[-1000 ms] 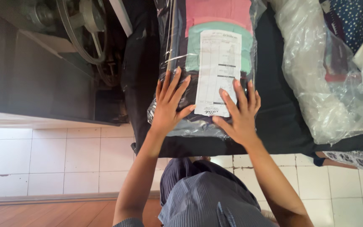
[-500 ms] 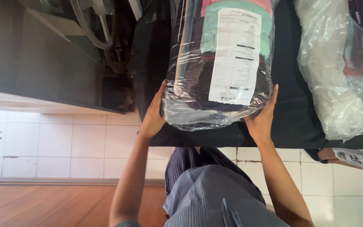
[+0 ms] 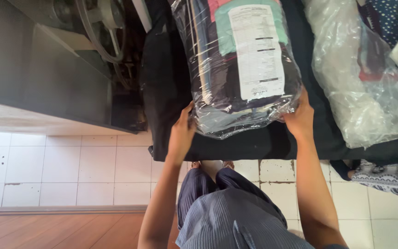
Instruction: The person folds a stack of clothes, places them into a clear plastic bag, and seals the bag using a yellow stapler. The person repeatedly smooths the package and staples the edges to secure the contents.
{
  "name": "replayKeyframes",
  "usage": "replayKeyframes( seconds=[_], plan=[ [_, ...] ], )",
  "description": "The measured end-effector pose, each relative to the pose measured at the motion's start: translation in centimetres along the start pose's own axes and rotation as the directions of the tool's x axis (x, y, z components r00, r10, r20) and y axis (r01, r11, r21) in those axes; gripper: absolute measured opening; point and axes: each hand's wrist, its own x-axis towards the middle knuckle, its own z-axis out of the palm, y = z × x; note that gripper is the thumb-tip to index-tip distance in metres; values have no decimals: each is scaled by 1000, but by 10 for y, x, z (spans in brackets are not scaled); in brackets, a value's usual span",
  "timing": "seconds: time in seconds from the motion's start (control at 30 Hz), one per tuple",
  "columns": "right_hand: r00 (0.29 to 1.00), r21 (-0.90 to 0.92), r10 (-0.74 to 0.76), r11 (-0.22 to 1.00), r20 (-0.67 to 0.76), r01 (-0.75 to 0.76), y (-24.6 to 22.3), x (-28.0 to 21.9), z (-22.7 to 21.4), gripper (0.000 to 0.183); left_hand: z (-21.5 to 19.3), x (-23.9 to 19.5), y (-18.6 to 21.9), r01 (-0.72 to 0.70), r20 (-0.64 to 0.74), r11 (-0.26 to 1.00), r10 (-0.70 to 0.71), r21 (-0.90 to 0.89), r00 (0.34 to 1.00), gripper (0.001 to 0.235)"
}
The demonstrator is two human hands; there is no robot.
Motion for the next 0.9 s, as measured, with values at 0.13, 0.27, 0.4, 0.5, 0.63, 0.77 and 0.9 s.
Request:
replayKeyframes(
  seconds=[0.13,0.27,0.4,0.5,0.63,0.77,0.9],
  plan=[
    [964,154,239,955,116,-255,19,-32,-2,34,-9,-19,-2,-193,-112,981,190,-20,975,32],
    [998,14,17,1000,56,-17,24,-51,-9,32,-7,-33,7,-68,-126,997,72,31,989,51],
    [978,480,186,852,98,-211,15,-50,-20,25,-22,-44,24,-27,-197,986,-6,-162,980,33],
    [981,546,143,816,129,-190,5,-51,-25,30,-40,-52,30,84,-180,989,-105,-121,978,33],
    [934,388,235,861,269,-328,-1,-63,-42,29,-50,-66,29,28,-94,988,-42,-153,995,40],
    [921,244,257,911,292,-332,4,-81,-68,21,-61,-95,25,224,53,973,-227,49,973,37],
    [929,262,225,916,294,-305,17,-94,-70,32,-56,-115,25,227,39,972,-229,56,973,40]
  ],
)
